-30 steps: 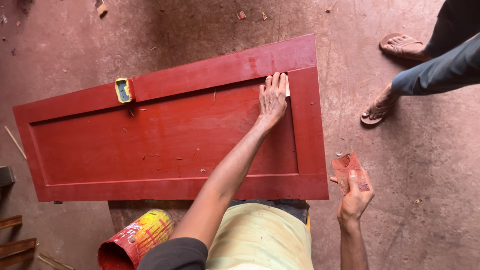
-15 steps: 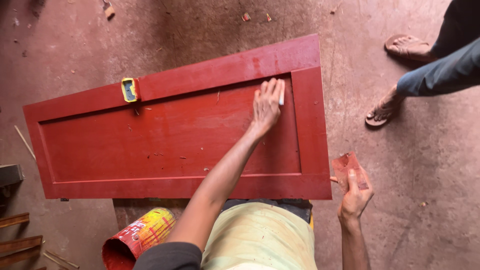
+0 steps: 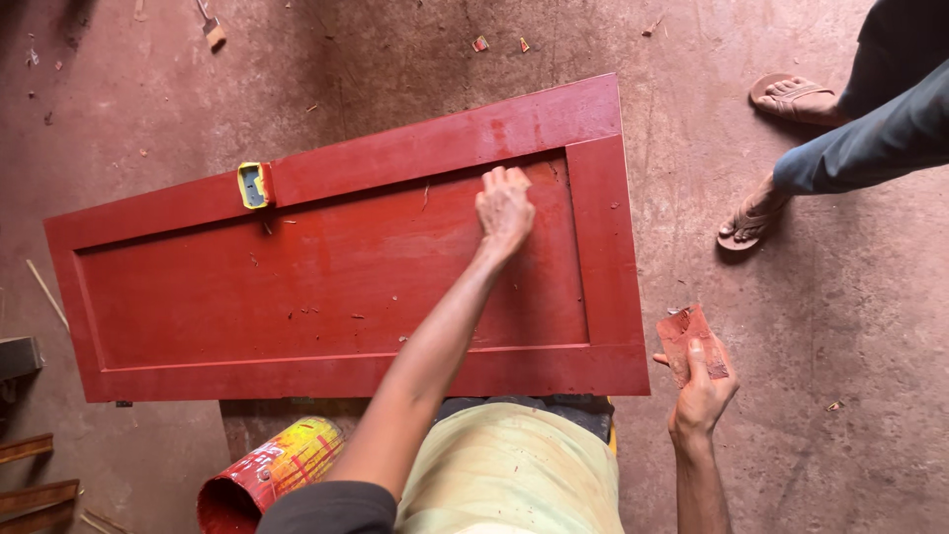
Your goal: The person sands the surface of a red wooden door using a sanding block. They work on different sections of the door, including the edges and the center panel, while another person stands nearby.
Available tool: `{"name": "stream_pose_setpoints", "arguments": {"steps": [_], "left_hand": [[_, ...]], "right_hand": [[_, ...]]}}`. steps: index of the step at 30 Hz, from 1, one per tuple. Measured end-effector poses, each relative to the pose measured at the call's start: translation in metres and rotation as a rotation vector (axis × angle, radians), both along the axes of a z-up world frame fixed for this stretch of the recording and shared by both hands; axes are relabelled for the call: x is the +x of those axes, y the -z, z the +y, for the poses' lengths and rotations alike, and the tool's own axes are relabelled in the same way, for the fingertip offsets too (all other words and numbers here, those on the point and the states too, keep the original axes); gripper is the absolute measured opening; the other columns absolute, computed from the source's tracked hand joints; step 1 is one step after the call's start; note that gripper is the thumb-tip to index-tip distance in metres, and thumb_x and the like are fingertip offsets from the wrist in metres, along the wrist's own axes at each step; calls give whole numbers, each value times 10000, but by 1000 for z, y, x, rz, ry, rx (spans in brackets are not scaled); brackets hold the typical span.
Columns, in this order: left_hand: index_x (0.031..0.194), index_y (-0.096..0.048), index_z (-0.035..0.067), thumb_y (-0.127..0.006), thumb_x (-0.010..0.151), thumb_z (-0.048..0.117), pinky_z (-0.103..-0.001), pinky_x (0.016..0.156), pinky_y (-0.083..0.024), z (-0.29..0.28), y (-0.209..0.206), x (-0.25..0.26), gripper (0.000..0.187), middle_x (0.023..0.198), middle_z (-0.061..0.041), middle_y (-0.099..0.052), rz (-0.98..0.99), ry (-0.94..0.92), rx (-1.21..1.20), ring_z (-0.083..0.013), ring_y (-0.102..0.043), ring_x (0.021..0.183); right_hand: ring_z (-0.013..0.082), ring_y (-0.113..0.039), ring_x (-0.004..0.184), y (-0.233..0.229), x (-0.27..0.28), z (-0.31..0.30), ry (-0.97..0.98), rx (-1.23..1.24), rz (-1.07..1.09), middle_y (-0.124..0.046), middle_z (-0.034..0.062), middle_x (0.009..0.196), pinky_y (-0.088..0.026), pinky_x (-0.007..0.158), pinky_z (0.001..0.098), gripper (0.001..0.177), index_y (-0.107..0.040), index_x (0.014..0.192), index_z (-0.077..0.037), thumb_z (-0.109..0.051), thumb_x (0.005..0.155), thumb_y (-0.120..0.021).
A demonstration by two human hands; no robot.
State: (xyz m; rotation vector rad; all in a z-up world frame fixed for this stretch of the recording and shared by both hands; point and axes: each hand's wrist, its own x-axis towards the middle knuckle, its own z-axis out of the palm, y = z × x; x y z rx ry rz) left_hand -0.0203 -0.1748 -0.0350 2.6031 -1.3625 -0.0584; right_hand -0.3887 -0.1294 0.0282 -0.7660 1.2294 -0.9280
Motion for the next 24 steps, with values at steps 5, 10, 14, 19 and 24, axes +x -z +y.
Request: {"name": "stream_pose_setpoints", "arguments": {"steps": [5,10,14,19,24], "left_hand": [[981,-631,35,-630,743,-18,-439,731,-493,-35,4,-38,244,1025,-137,-594,2,-14,-70,-287,-572,1011],[1153,-612,-13,-627,800,-27,-440,794,-489,-14,-5,-58,354,1085,-152,-590,-139,248,-63,-296,-555,1044],[1351,-578,-25,-603,791,-67,-416,760,-471,21,-13,-41,562,1251,-156,-599,-155,415,-52,-272,-559,1080],[1349,-581,26,-625,743,-41,-427,857,-478,-1,-15,-18,612,1314,-113,-580,-144,375,-157,-288,-555,1198],[1323,-590,25,-633,803,-37,-433,897,-486,-28,-10,-17,526,1282,-116,-577,-166,366,-52,-294,-545,1205]], "right_hand": [[234,-712,1028,1,-4,1,5,-6,-29,-671,152,1215,-658,788,399,302,-595,1324,85,-66,1076,-513],[238,-711,1029,5,-6,4,16,5,-29,-667,154,1226,-655,790,402,309,-589,1331,90,-56,1068,-516],[235,-708,1027,4,-8,4,37,12,-29,-666,151,1225,-650,785,404,315,-588,1337,83,-60,1065,-517],[226,-701,1031,-2,-8,-2,8,-1,-5,-663,144,1225,-644,794,403,318,-599,1338,86,-73,1076,-512],[227,-704,1035,-6,-10,-4,-9,-2,13,-665,143,1223,-649,797,405,318,-597,1335,86,-77,1079,-503]]}}
